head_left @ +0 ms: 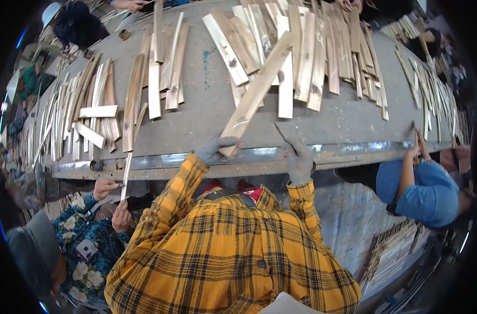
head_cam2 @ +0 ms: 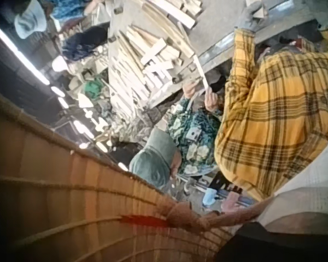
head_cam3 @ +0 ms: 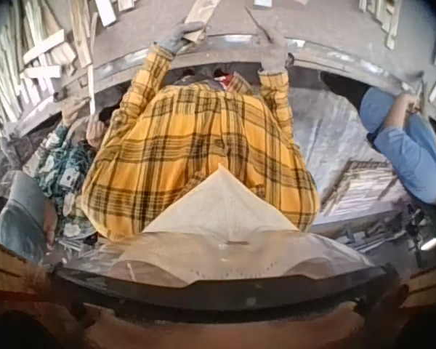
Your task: The person uses a chisel to shave thin strips from the edges of wooden planks. They repeatedly pick up planks, hold them against a metal bar, and scrape the chisel along the edges to remove material, then place the planks back on the table.
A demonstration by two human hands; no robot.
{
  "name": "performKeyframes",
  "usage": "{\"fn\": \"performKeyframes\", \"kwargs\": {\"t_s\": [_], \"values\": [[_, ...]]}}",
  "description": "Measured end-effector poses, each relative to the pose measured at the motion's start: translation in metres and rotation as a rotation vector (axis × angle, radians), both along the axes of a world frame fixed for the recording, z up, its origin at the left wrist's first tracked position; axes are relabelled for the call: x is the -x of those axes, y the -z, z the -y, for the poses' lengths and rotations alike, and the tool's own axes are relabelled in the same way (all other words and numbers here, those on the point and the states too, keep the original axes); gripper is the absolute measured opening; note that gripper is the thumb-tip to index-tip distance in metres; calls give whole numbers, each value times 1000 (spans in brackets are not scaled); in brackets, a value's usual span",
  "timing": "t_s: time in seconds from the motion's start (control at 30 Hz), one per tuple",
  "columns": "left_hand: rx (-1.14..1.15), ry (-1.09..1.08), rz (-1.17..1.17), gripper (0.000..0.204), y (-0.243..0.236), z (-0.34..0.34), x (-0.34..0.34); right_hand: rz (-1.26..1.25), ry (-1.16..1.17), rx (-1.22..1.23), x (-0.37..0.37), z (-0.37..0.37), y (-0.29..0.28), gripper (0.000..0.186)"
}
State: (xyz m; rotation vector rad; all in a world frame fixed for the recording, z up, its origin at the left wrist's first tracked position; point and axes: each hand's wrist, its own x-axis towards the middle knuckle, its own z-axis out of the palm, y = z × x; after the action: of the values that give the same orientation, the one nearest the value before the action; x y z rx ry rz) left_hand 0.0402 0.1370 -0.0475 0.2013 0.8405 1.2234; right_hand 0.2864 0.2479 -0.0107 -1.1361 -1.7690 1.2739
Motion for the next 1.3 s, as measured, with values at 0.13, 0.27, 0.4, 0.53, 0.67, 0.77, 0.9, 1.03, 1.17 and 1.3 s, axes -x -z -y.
{"fn": "performKeyframes", "kwargs": {"t_s": [0.13, 0.27, 0.4, 0.53, 0.67, 0.77, 0.9, 1.03, 1.17, 1.3], "values": [[-31, -88, -119, 53, 4, -101, -11, 113, 27, -28, -15, -17, -5, 19], [-228, -56, 21, 54, -19, -178, -14, 131, 61, -67, -28, -28, 7, 19], [15, -232, -1480, 80, 18, -180, 18, 158, 96, 29, -27, -30, 12, 21], [775, -466, -2221, 48, 90, -95, 118, 113, 37, 68, -1, -21, 17, 22], [915, -104, -1918, 50, 57, -40, 169, 198, -117, 11, 47, -8, 10, 21], [638, -129, -1708, 67, 50, -13, 184, 252, -239, -58, 78, 3, 7, 20], [38, -364, -341, 71, 67, 43, 183, 204, -277, 27, 106, 17, 10, 22], [78, -396, -263, 69, 35, 67, 140, 213, -270, 107, 121, 30, 7, 23], [154, -484, -322, 70, 43, 85, 114, 199, -290, 128, 132, 33, 8, 18], [266, -349, -615, 69, 37, 94, 97, 208, -318, 116, 144, 40, -1, 18]]}}
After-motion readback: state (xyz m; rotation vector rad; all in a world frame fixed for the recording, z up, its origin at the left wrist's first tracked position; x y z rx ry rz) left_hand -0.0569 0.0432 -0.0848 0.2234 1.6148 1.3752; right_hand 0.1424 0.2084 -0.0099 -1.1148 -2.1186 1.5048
